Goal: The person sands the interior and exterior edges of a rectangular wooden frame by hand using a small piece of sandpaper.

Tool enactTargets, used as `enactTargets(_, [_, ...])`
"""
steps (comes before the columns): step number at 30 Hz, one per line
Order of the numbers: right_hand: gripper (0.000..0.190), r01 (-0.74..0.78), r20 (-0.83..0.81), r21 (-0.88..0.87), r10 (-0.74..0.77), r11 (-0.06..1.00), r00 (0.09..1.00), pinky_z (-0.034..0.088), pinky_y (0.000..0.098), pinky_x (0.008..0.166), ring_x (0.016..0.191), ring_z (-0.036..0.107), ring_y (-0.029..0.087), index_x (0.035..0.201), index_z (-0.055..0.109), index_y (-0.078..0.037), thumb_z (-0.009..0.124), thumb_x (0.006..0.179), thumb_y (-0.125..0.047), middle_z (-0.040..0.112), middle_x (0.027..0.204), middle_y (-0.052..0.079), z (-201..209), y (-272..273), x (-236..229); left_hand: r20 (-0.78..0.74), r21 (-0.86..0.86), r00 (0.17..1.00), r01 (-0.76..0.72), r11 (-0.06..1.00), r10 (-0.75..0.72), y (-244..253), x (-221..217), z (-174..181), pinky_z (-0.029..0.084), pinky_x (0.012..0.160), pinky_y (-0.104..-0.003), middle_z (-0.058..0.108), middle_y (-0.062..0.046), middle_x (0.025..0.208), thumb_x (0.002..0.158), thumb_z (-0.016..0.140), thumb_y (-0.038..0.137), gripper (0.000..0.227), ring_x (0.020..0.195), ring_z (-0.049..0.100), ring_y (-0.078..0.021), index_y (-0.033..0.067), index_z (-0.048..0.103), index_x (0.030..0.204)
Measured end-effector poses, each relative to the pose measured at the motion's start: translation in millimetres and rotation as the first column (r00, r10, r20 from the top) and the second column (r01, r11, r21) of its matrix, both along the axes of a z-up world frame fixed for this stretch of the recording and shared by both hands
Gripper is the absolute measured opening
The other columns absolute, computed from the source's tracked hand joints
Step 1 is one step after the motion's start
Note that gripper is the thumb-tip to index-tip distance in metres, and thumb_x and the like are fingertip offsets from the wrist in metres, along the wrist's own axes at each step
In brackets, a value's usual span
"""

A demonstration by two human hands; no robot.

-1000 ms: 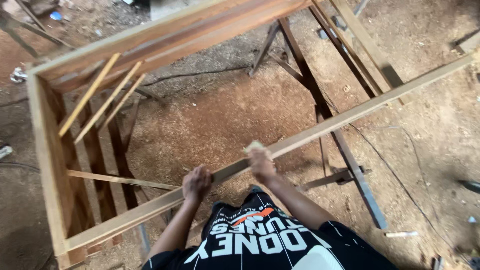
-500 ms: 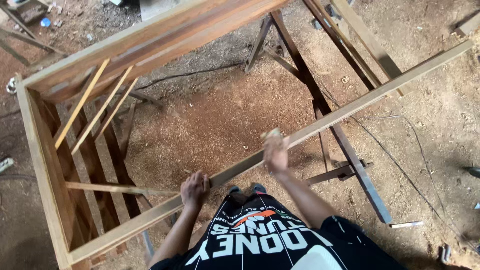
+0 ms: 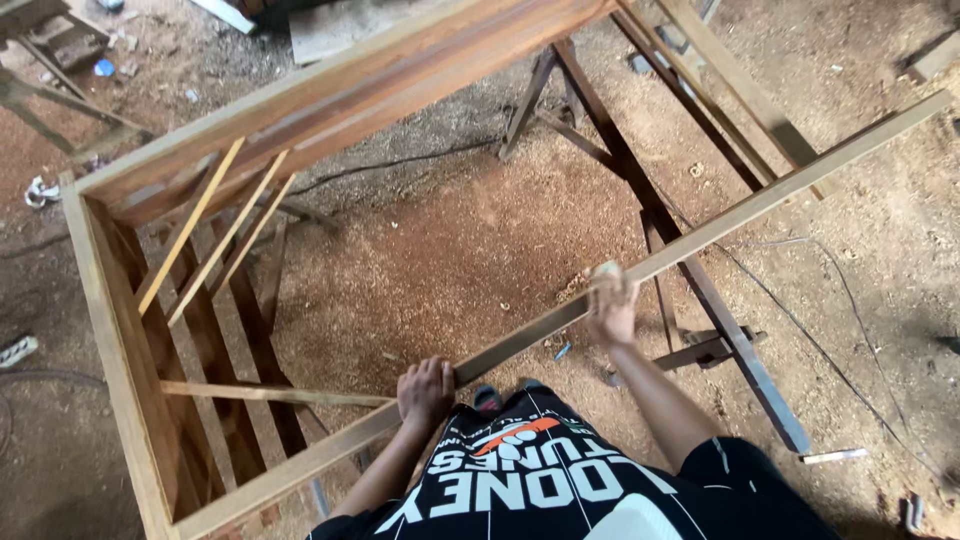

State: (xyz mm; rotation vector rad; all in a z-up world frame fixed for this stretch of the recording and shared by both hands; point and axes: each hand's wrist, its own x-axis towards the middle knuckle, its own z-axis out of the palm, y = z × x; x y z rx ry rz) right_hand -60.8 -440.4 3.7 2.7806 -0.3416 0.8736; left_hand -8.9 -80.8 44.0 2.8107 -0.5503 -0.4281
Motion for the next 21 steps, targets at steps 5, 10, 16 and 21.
enactTargets(5, [0.012,-0.327,0.085,0.431,0.323,0.841,0.943,0.029,0.0408,0.118,0.112,0.057,0.017,0.108,0.054,-0.014,0.043,0.106,-0.019,0.062,0.106,-0.001,5.1,72.8,-18.6,0.054,-0.08,0.998,0.024,0.997,-0.02,2.3,-2.8,5.2,0.043,0.083,-0.044,0.066,-0.006,0.099,0.093,0.038,0.04,0.032,0.095,0.06,-0.028,0.0169,0.06,0.1])
enactTargets(10, [0.023,-0.477,0.105,0.286,0.467,0.831,0.878,0.044,0.0421,0.076,0.088,0.061,0.018,0.111,0.056,-0.006,0.042,0.095,-0.017,0.065,0.099,0.005,7.1,12.8,-16.0,0.039,-0.052,0.999,0.012,0.999,-0.01,-0.2,2.7,8.7,0.043,0.084,-0.044,0.066,-0.007,0.1,0.094,0.038,0.038,0.033,0.096,0.06,-0.027,0.0171,0.06,0.105])
enactTargets(16, [0.019,0.147,-0.193,0.723,-0.007,0.675,0.981,0.059,0.0345,0.064,0.071,0.057,0.016,0.107,0.051,-0.01,0.034,0.108,-0.015,0.057,0.09,0.006,-24.4,-47.0,-10.2,-0.012,-0.055,1.0,-0.025,0.998,0.025,3.0,-0.3,-1.6,0.044,0.087,-0.041,0.067,-0.007,0.106,0.096,0.038,0.041,0.038,0.099,0.061,-0.0247,0.0155,0.062,0.111])
enactTargets(21, [0.03,-0.352,0.094,0.125,0.342,0.928,0.935,0.027,0.0564,0.108,0.11,0.062,0.02,0.12,0.054,-0.015,0.037,0.096,-0.022,0.065,0.115,0.004,-35.3,-23.7,-26.5,0.21,-0.137,0.977,-0.008,0.991,0.037,5.3,2.9,-11.3,0.044,0.087,-0.042,0.068,-0.01,0.106,0.093,0.042,0.042,0.039,0.101,0.061,-0.028,0.0128,0.063,0.11])
